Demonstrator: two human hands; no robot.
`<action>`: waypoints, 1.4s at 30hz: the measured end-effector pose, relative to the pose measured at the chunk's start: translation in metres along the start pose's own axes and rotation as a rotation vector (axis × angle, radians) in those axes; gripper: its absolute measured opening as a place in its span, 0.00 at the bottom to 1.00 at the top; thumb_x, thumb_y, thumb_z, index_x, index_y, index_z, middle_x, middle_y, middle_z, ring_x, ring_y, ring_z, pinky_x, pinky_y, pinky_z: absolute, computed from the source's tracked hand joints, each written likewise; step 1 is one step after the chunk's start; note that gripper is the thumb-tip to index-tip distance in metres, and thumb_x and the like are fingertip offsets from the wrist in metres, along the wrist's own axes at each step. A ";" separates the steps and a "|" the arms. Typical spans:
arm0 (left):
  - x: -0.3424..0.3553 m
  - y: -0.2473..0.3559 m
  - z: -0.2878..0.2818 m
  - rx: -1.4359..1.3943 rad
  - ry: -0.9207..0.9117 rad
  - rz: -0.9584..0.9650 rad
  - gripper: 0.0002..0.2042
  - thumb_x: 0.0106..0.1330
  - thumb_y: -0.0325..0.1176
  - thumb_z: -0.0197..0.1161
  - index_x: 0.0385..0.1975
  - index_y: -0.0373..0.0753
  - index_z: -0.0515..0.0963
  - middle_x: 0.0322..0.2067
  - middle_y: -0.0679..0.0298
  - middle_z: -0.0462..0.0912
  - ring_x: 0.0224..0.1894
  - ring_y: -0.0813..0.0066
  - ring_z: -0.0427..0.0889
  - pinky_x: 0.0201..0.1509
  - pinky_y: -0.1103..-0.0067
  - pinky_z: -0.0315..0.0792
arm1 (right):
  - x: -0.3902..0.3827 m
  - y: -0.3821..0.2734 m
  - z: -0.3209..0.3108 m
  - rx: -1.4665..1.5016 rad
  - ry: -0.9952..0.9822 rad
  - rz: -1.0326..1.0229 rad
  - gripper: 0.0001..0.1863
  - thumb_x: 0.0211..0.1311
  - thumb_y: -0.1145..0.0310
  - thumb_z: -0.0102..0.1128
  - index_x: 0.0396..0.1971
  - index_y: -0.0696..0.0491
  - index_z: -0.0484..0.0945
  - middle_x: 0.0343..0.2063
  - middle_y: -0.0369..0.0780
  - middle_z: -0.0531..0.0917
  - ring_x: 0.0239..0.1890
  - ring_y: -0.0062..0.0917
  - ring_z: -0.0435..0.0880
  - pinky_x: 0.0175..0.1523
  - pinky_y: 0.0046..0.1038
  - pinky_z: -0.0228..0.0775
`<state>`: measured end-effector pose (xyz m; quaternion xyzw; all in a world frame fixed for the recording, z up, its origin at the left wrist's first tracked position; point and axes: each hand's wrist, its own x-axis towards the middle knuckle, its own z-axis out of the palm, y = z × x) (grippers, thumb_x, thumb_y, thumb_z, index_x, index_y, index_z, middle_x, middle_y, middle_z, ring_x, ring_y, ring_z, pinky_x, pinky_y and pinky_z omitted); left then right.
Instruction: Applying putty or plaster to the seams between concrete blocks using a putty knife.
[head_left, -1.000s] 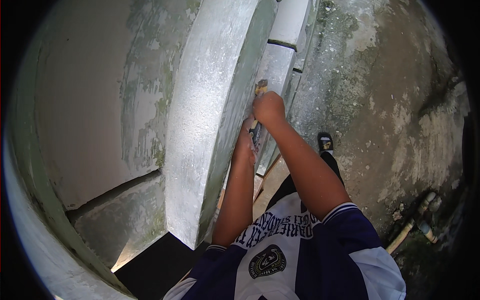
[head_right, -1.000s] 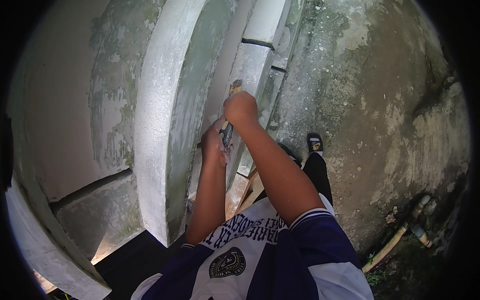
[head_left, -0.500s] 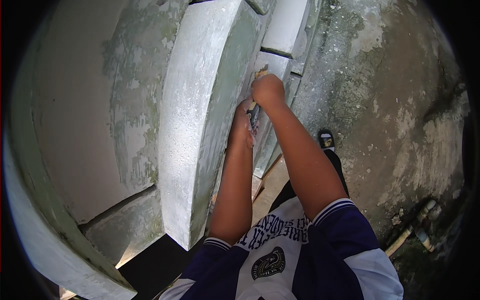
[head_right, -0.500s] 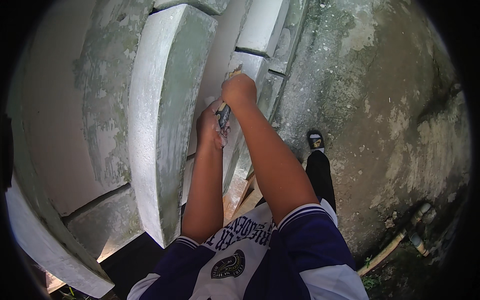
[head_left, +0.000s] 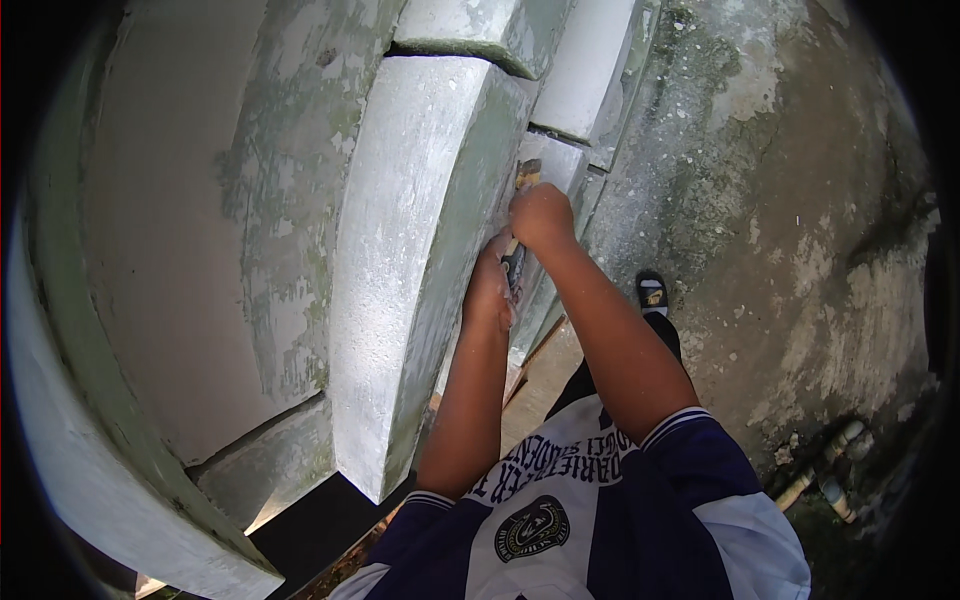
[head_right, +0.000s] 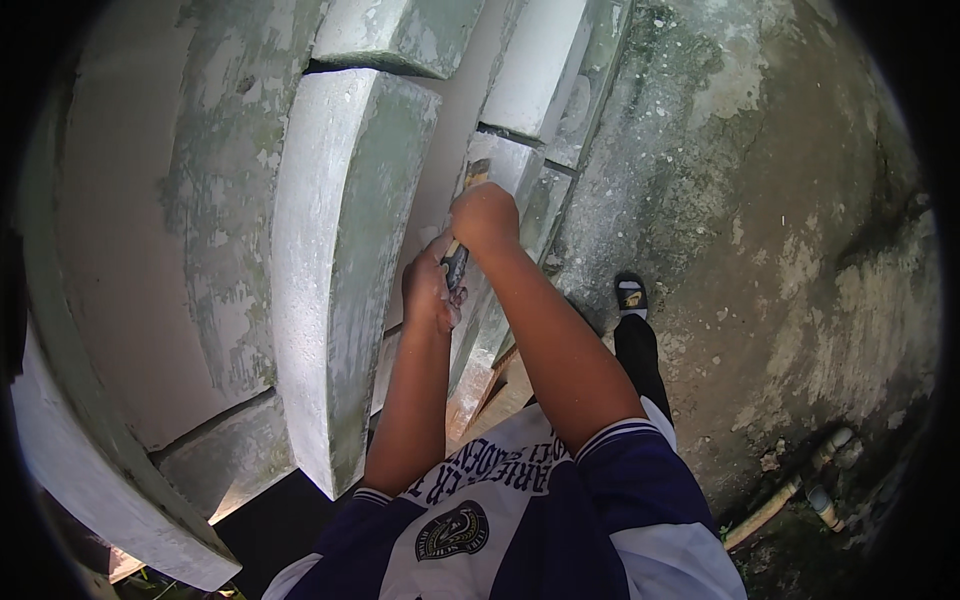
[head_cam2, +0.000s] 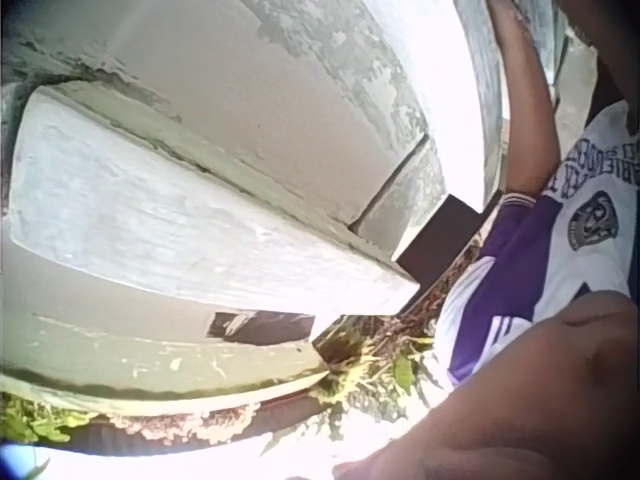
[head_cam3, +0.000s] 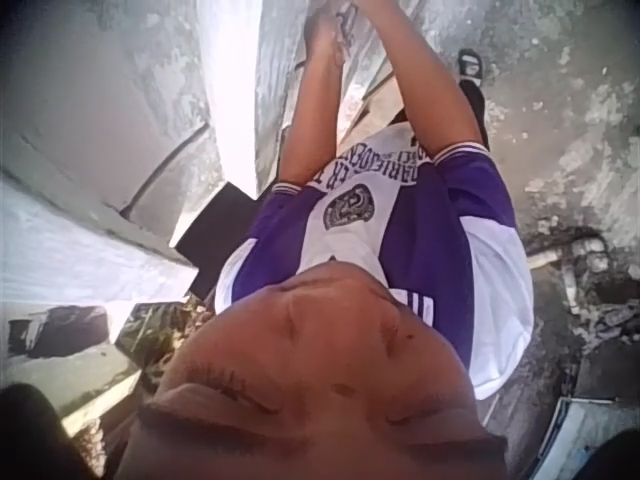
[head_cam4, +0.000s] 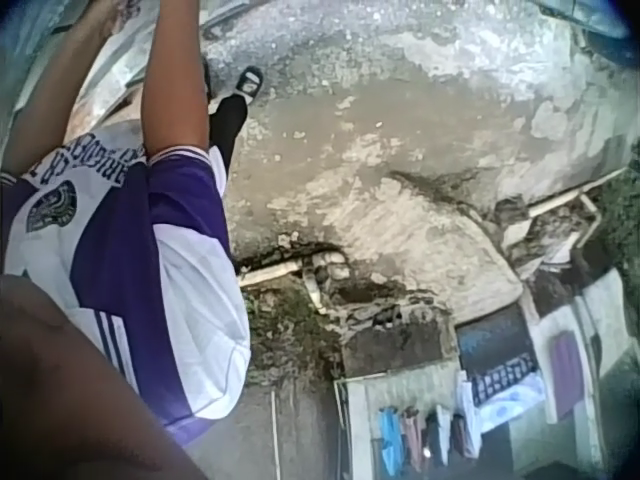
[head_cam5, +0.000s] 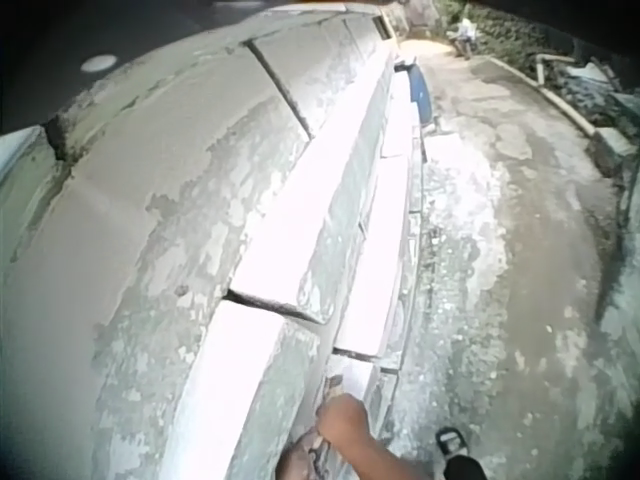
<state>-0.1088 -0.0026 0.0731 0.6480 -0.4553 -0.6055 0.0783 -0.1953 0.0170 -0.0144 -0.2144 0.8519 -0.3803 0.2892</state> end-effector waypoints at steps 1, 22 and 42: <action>0.000 -0.012 -0.012 -0.025 0.011 -0.047 0.11 0.61 0.42 0.63 0.25 0.41 0.76 0.13 0.67 0.71 0.08 0.76 0.64 0.09 0.80 0.55 | -0.017 0.001 0.013 -0.031 -0.017 -0.029 0.12 0.51 0.67 0.57 0.26 0.61 0.83 0.31 0.55 0.83 0.38 0.49 0.83 0.44 0.39 0.77; 0.000 0.003 -0.016 0.105 0.032 -0.216 0.11 0.62 0.46 0.63 0.32 0.45 0.77 0.13 0.68 0.72 0.06 0.76 0.62 0.07 0.81 0.51 | -0.024 -0.013 -0.003 0.305 0.039 0.206 0.19 0.62 0.61 0.50 0.28 0.63 0.80 0.29 0.59 0.81 0.37 0.54 0.81 0.44 0.46 0.73; 0.003 0.019 0.006 0.123 0.041 -0.175 0.13 0.62 0.48 0.63 0.26 0.45 0.75 0.12 0.68 0.71 0.06 0.75 0.62 0.06 0.78 0.51 | -0.005 -0.014 -0.020 0.329 0.049 0.259 0.17 0.57 0.63 0.53 0.30 0.65 0.80 0.34 0.59 0.81 0.41 0.52 0.81 0.45 0.44 0.74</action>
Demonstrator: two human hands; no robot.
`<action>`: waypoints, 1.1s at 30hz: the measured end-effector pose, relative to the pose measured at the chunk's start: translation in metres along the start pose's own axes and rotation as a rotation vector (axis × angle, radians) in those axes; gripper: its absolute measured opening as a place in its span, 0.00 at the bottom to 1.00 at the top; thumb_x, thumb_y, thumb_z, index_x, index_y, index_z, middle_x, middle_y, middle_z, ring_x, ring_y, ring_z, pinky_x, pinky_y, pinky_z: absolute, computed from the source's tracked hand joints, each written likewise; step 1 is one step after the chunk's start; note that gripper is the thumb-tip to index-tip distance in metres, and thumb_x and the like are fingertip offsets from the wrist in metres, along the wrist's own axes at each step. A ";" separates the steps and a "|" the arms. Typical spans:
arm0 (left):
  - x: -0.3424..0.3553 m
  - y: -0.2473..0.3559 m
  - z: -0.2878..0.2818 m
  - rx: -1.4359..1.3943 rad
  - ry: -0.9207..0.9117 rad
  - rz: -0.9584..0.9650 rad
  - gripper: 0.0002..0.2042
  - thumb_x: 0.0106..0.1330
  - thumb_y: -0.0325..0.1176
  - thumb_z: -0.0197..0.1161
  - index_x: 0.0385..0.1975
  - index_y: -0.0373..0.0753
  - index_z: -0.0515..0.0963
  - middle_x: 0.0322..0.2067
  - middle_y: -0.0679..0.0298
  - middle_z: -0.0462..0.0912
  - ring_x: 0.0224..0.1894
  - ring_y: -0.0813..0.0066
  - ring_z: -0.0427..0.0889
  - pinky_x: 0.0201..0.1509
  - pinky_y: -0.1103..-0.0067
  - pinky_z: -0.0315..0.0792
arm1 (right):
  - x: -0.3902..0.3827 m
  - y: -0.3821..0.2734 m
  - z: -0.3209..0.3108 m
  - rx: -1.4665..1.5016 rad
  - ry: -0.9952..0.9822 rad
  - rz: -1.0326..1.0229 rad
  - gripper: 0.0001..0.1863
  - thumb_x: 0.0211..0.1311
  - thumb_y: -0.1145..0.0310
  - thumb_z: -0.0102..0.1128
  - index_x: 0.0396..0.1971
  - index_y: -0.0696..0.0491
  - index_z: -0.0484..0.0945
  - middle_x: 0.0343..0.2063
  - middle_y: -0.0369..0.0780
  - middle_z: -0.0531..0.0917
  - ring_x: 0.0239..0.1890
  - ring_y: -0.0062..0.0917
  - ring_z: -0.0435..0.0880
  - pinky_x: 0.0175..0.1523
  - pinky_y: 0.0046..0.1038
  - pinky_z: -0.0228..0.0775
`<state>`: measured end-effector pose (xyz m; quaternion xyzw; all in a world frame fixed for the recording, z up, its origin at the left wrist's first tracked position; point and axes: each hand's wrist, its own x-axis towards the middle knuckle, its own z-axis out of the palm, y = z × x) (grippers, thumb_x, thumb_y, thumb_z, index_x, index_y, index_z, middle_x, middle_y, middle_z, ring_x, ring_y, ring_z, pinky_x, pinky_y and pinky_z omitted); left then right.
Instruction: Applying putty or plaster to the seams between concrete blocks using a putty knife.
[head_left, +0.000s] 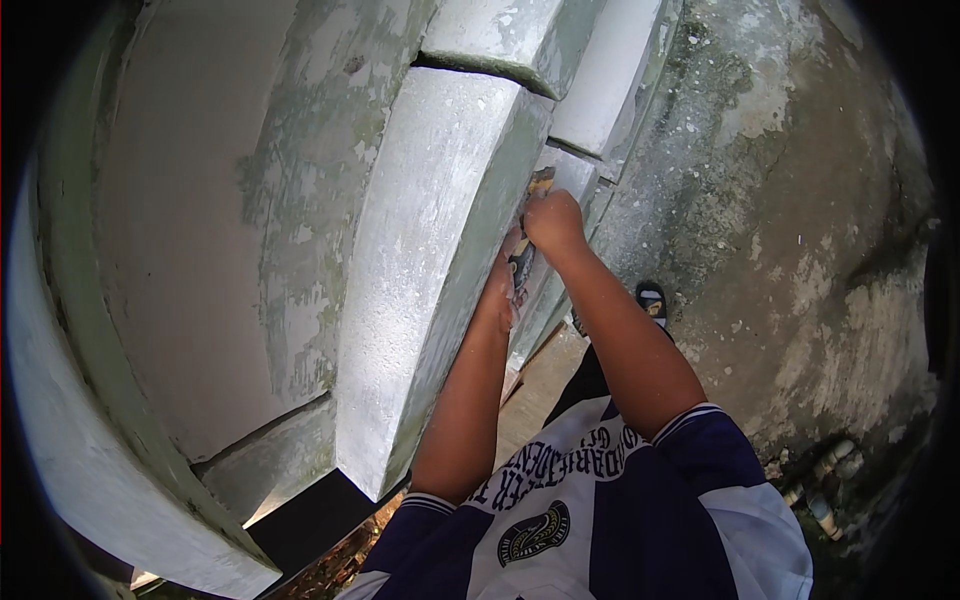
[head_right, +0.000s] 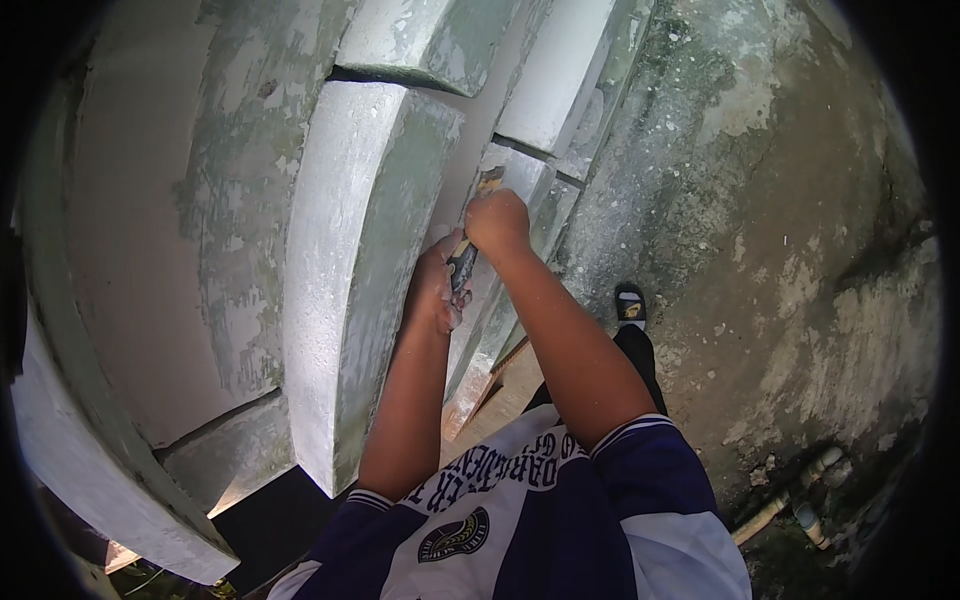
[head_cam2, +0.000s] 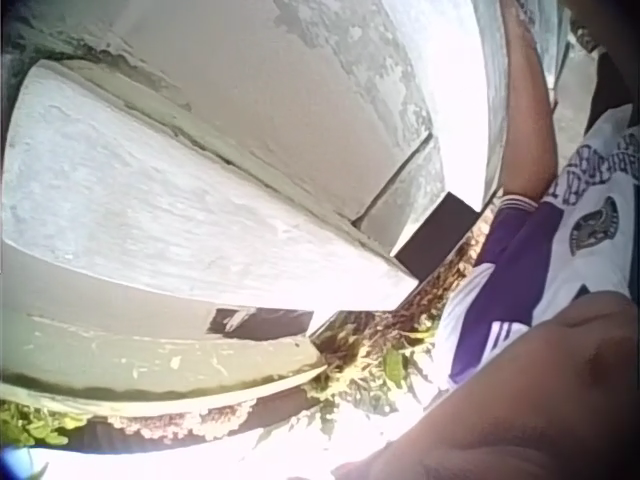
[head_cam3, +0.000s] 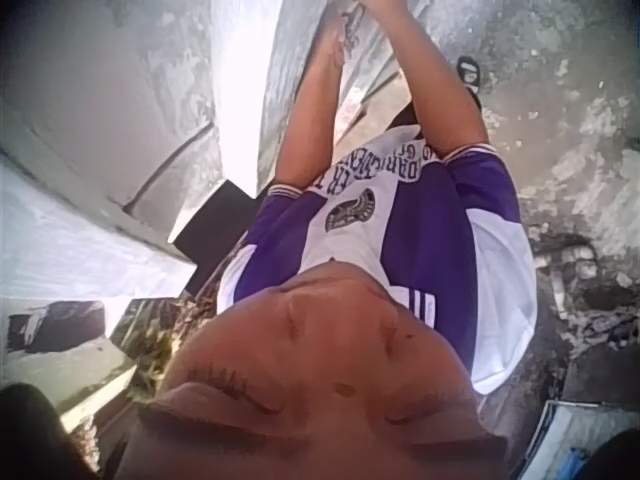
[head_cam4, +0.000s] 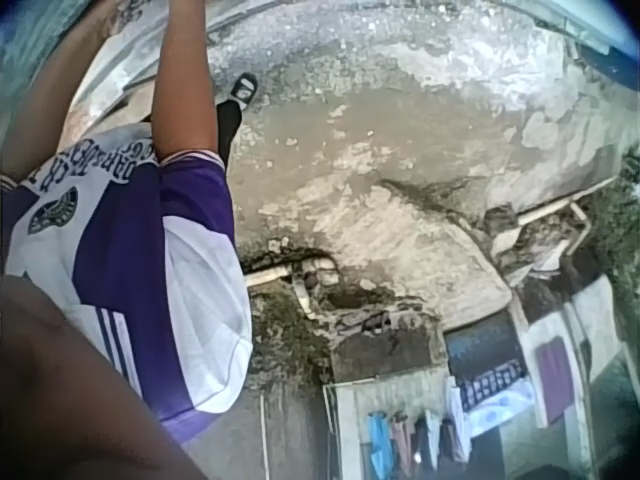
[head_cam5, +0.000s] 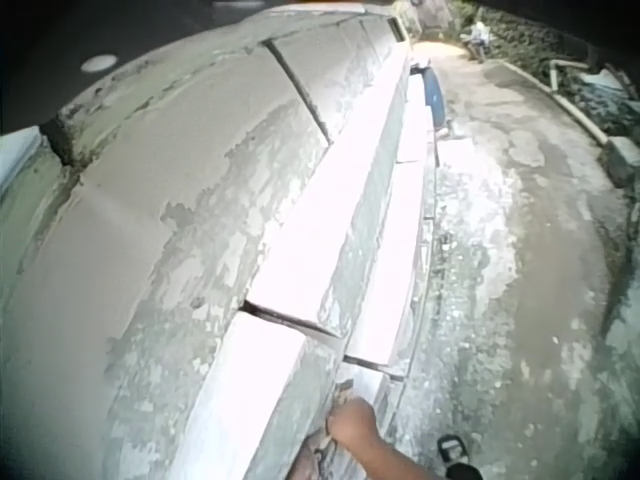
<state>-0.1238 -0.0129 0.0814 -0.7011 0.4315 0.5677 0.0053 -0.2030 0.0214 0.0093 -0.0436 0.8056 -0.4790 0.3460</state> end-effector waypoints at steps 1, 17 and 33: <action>-0.003 -0.005 -0.004 -0.001 0.001 0.005 0.13 0.62 0.48 0.63 0.26 0.45 0.75 0.12 0.68 0.71 0.06 0.75 0.62 0.06 0.78 0.51 | -0.001 0.004 0.002 -0.010 -0.023 -0.009 0.17 0.56 0.64 0.54 0.30 0.65 0.79 0.34 0.59 0.81 0.41 0.52 0.81 0.45 0.43 0.74; 0.006 -0.025 -0.007 -0.160 -0.095 0.113 0.14 0.59 0.47 0.65 0.25 0.43 0.75 0.11 0.66 0.70 0.07 0.75 0.64 0.07 0.80 0.53 | -0.004 0.008 0.011 -0.004 0.032 0.022 0.18 0.61 0.62 0.50 0.28 0.63 0.79 0.32 0.58 0.82 0.40 0.54 0.81 0.47 0.46 0.72; 0.015 -0.014 0.009 -0.138 -0.058 0.280 0.12 0.60 0.42 0.64 0.33 0.39 0.78 0.15 0.66 0.72 0.08 0.76 0.65 0.09 0.80 0.55 | 0.014 0.000 -0.006 -0.315 0.017 -0.308 0.10 0.48 0.67 0.59 0.27 0.56 0.85 0.29 0.50 0.83 0.37 0.45 0.84 0.43 0.40 0.77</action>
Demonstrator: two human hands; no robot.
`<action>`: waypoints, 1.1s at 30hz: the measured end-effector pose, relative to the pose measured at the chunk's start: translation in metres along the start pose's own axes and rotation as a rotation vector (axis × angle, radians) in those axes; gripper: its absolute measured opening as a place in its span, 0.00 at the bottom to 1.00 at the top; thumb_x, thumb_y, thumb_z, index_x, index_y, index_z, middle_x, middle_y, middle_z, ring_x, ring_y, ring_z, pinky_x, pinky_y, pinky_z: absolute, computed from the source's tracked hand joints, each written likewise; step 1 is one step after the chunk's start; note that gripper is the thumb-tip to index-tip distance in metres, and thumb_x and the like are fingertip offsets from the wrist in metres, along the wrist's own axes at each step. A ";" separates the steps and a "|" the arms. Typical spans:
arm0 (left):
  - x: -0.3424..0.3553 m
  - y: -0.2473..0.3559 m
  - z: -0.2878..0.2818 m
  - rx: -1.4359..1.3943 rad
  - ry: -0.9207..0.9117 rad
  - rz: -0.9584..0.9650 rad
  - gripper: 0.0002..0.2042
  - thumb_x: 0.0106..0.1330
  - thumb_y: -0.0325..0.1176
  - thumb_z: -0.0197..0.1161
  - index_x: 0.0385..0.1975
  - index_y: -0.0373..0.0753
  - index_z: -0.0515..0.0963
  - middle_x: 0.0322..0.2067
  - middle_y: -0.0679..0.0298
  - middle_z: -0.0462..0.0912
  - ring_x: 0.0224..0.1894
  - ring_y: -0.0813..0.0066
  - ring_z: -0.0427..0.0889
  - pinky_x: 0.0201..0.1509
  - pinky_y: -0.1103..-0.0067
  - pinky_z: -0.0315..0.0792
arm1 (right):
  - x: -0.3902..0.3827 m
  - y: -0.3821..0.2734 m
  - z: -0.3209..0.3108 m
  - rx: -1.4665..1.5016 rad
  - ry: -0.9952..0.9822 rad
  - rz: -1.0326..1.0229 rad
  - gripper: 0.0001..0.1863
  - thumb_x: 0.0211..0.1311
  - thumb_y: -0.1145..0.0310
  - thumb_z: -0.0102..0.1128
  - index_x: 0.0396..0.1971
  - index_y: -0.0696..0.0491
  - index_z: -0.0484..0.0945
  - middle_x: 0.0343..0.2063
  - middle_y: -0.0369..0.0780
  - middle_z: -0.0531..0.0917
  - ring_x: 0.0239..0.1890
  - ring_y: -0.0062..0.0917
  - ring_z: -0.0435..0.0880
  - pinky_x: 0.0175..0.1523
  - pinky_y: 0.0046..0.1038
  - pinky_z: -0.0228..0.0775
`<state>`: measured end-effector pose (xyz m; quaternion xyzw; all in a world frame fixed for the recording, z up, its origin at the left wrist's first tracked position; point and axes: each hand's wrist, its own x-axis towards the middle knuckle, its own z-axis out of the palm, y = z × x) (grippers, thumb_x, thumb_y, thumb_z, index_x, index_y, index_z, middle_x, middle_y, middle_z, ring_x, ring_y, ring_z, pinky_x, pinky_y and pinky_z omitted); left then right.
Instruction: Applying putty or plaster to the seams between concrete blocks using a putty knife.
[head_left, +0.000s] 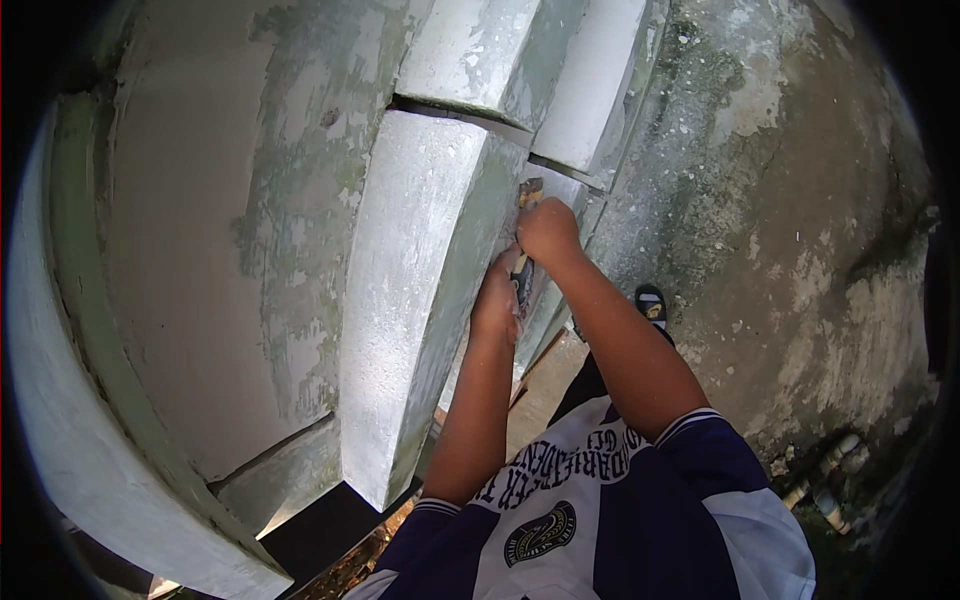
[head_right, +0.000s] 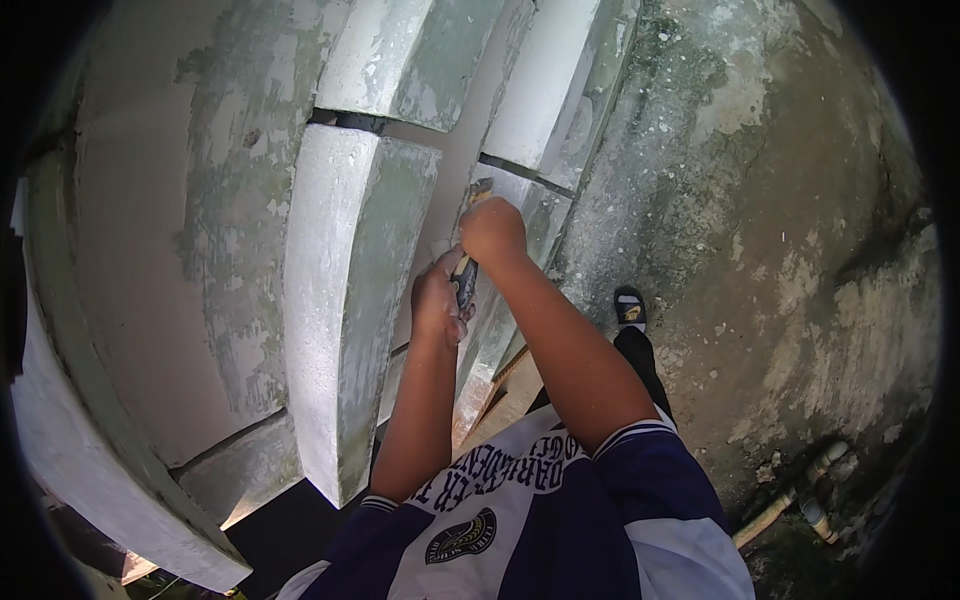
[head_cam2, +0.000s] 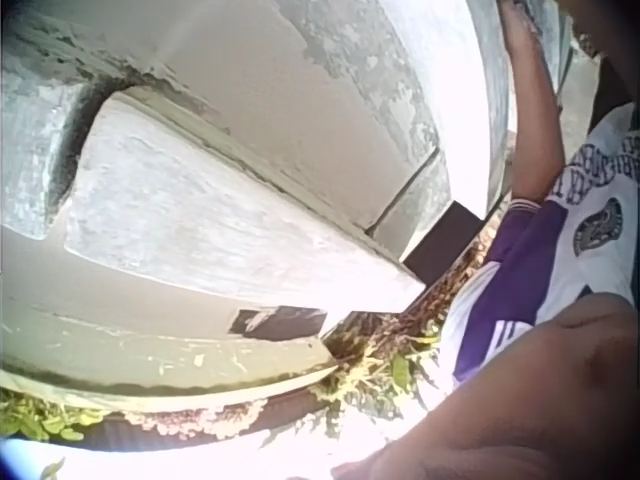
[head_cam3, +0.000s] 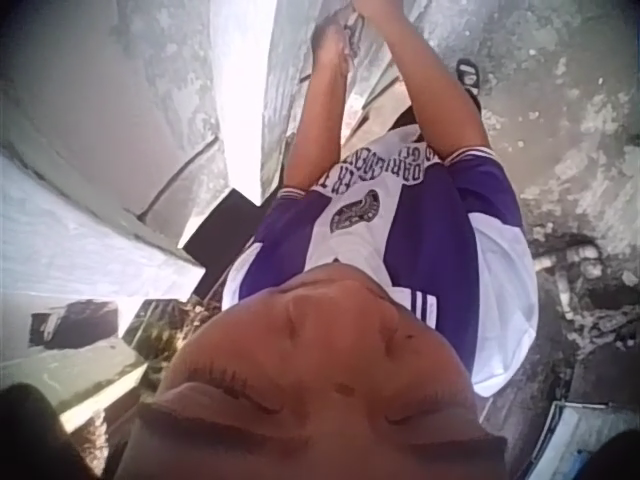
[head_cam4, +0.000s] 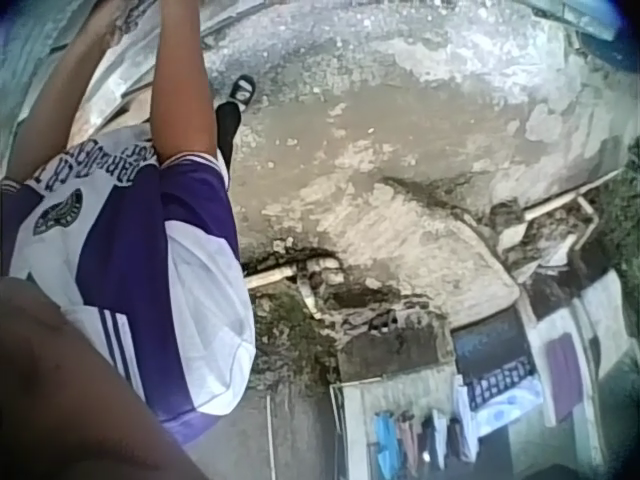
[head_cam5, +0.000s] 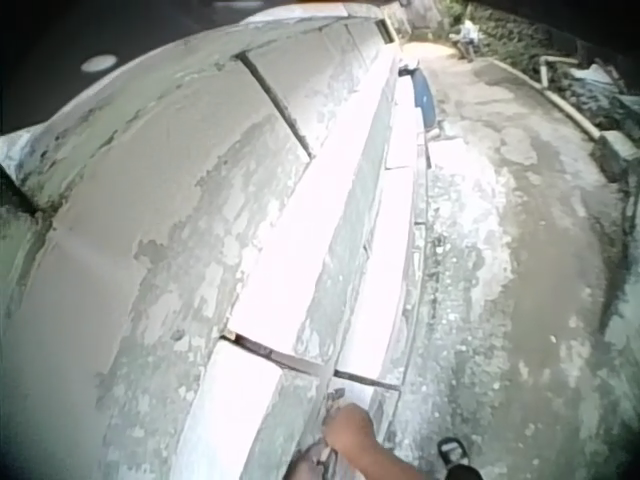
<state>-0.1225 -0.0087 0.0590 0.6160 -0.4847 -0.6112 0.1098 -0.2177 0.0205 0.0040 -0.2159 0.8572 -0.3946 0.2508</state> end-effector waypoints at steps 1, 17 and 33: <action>-0.013 0.015 0.015 0.040 0.070 -0.057 0.12 0.61 0.42 0.63 0.33 0.38 0.78 0.15 0.66 0.72 0.08 0.76 0.66 0.08 0.79 0.55 | 0.011 0.006 -0.002 -0.112 -0.098 -0.086 0.10 0.48 0.67 0.59 0.27 0.55 0.86 0.31 0.50 0.84 0.37 0.48 0.84 0.43 0.41 0.77; -0.034 -0.025 0.016 0.000 -0.042 -0.006 0.13 0.63 0.35 0.62 0.40 0.29 0.77 0.18 0.70 0.74 0.12 0.84 0.64 0.15 0.81 0.56 | -0.019 0.031 -0.008 0.278 0.099 0.223 0.22 0.69 0.58 0.47 0.29 0.64 0.77 0.26 0.59 0.80 0.32 0.57 0.80 0.38 0.47 0.72; -0.053 -0.053 0.011 0.009 -0.010 -0.020 0.13 0.67 0.34 0.59 0.42 0.28 0.78 0.29 0.67 0.79 0.25 0.84 0.71 0.27 0.82 0.65 | -0.044 0.046 -0.002 0.208 0.011 0.131 0.20 0.70 0.58 0.44 0.31 0.61 0.76 0.29 0.58 0.81 0.36 0.55 0.81 0.43 0.48 0.72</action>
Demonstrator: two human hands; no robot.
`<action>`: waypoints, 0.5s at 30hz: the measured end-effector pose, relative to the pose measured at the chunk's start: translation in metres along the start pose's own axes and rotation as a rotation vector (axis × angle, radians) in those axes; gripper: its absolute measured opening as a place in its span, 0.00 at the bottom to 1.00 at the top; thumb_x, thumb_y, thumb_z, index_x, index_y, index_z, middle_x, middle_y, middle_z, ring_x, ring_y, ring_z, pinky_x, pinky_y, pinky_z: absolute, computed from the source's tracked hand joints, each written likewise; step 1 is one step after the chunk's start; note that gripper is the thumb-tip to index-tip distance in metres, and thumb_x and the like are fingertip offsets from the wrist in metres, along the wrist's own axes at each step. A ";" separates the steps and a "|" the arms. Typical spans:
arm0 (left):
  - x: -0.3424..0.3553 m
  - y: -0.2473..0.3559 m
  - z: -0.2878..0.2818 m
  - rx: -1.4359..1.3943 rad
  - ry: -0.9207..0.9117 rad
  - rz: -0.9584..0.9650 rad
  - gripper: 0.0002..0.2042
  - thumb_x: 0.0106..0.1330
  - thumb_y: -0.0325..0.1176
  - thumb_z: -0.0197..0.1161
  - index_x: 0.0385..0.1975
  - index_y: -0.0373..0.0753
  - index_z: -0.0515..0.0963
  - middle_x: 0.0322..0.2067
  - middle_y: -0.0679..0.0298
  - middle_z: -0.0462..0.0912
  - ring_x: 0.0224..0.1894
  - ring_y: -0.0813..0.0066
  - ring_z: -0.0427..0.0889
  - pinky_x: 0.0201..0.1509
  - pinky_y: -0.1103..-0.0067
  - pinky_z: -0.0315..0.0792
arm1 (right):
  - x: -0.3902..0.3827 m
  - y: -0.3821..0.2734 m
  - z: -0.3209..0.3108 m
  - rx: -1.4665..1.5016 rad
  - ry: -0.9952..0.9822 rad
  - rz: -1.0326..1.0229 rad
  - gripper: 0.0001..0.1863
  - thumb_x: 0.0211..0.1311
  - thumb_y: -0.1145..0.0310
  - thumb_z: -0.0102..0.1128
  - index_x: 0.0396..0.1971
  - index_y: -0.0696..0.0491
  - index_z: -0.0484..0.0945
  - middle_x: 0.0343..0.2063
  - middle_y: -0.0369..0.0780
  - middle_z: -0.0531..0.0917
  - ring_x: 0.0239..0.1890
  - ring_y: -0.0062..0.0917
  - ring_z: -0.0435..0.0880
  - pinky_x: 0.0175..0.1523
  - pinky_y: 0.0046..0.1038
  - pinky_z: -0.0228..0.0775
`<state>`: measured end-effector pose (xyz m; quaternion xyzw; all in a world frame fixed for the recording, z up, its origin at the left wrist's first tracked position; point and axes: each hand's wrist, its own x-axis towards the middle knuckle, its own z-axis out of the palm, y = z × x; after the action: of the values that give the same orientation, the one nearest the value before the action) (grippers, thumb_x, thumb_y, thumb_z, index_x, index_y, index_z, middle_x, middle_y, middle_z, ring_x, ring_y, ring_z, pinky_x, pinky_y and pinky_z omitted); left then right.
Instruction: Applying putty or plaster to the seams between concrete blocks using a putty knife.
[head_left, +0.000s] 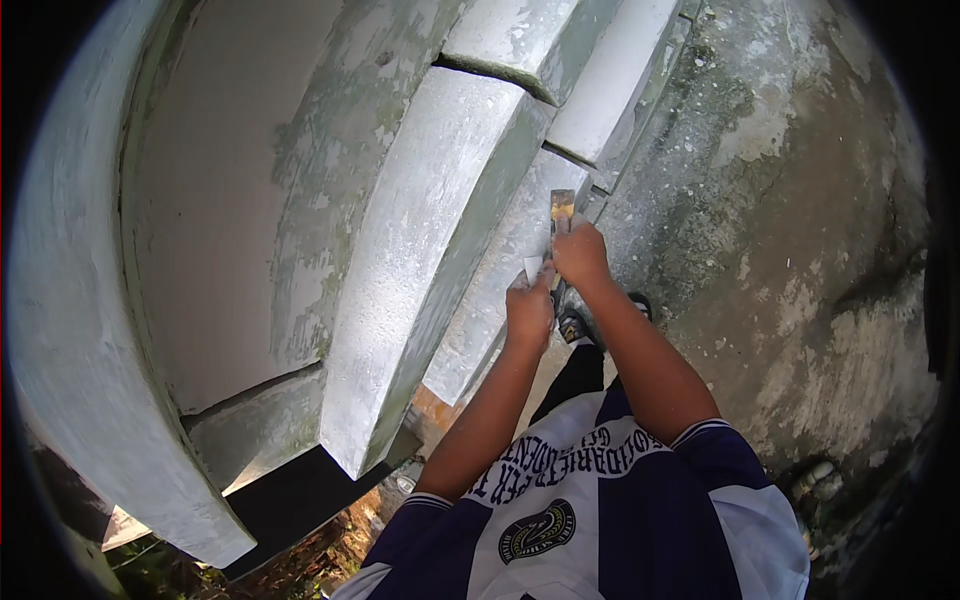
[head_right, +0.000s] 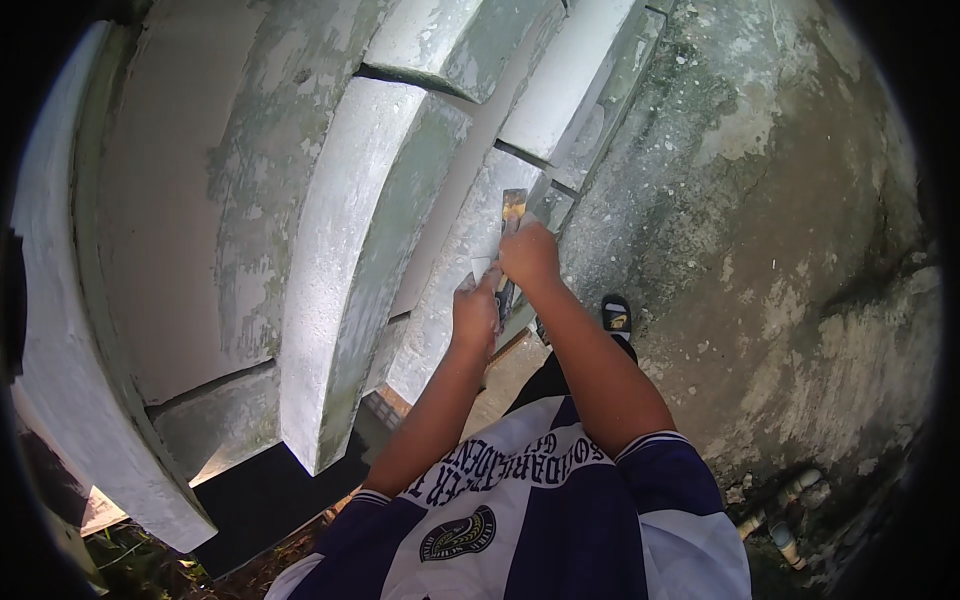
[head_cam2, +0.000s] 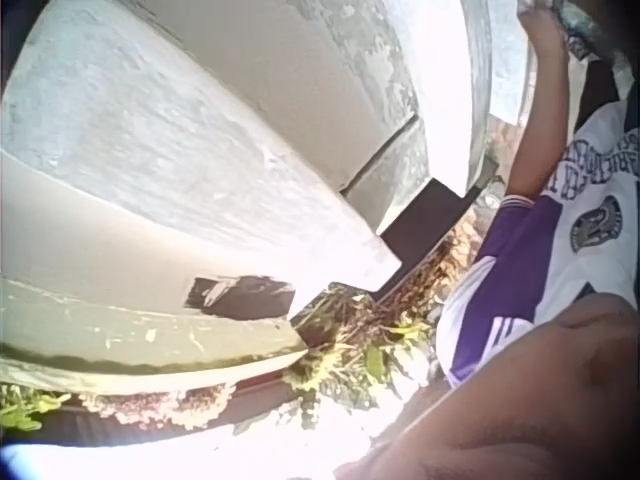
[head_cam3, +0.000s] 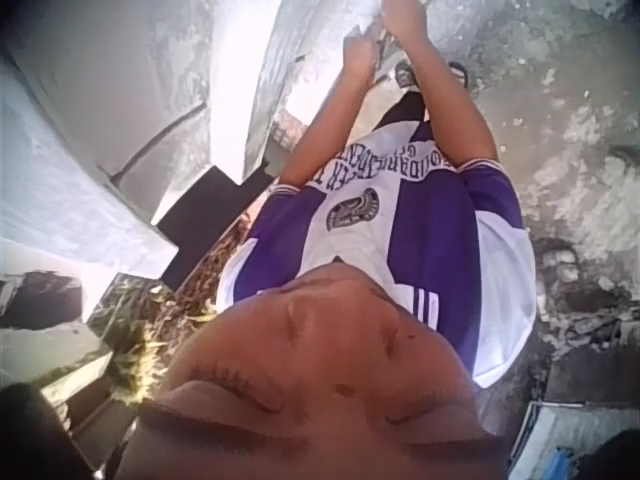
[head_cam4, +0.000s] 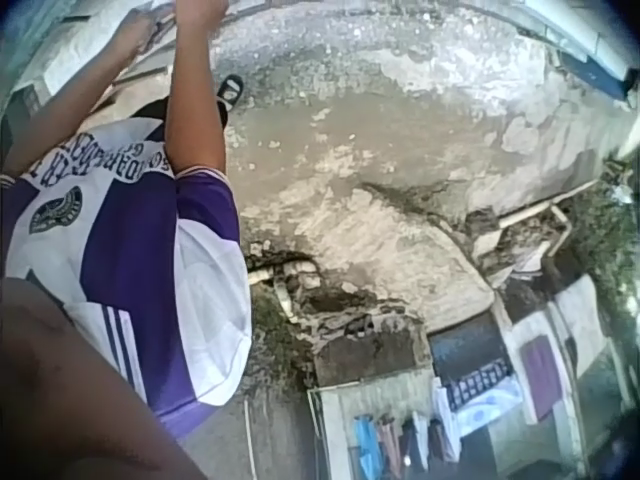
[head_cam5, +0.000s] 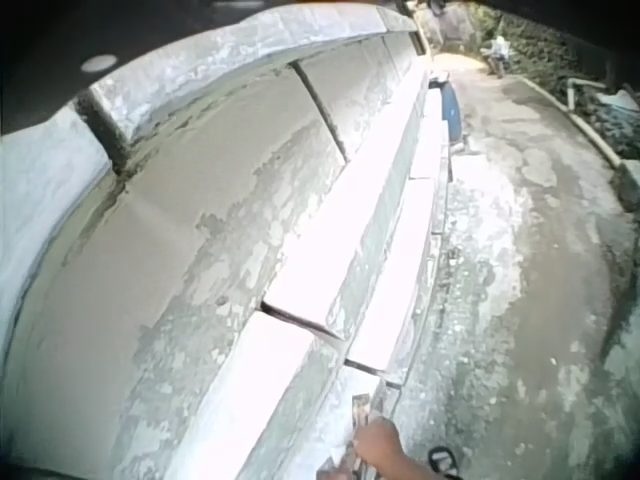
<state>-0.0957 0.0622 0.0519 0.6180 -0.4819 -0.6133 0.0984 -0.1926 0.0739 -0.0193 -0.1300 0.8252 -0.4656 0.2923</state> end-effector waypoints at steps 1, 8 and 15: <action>-0.005 -0.014 -0.011 0.023 0.027 0.013 0.13 0.67 0.34 0.59 0.43 0.28 0.78 0.30 0.67 0.80 0.26 0.84 0.72 0.28 0.82 0.65 | -0.017 0.002 0.007 0.002 -0.040 0.024 0.20 0.70 0.58 0.44 0.31 0.61 0.75 0.28 0.58 0.81 0.36 0.55 0.81 0.42 0.48 0.72; -0.029 -0.057 -0.064 -0.114 0.043 -0.005 0.12 0.69 0.34 0.58 0.44 0.31 0.78 0.30 0.68 0.80 0.24 0.86 0.73 0.25 0.84 0.64 | -0.073 0.012 0.048 0.013 -0.152 0.030 0.20 0.69 0.56 0.47 0.32 0.60 0.76 0.27 0.58 0.80 0.35 0.55 0.80 0.39 0.48 0.71; -0.033 -0.051 -0.047 -0.057 0.041 0.001 0.15 0.70 0.42 0.57 0.42 0.34 0.77 0.19 0.68 0.74 0.14 0.83 0.69 0.13 0.81 0.60 | -0.072 -0.019 0.001 0.167 -0.282 0.089 0.19 0.69 0.56 0.47 0.32 0.58 0.78 0.29 0.56 0.81 0.36 0.53 0.81 0.41 0.46 0.71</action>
<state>-0.0244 0.0896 0.0482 0.6271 -0.4624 -0.6140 0.1262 -0.1353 0.0980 0.0225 -0.1327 0.7393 -0.4965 0.4351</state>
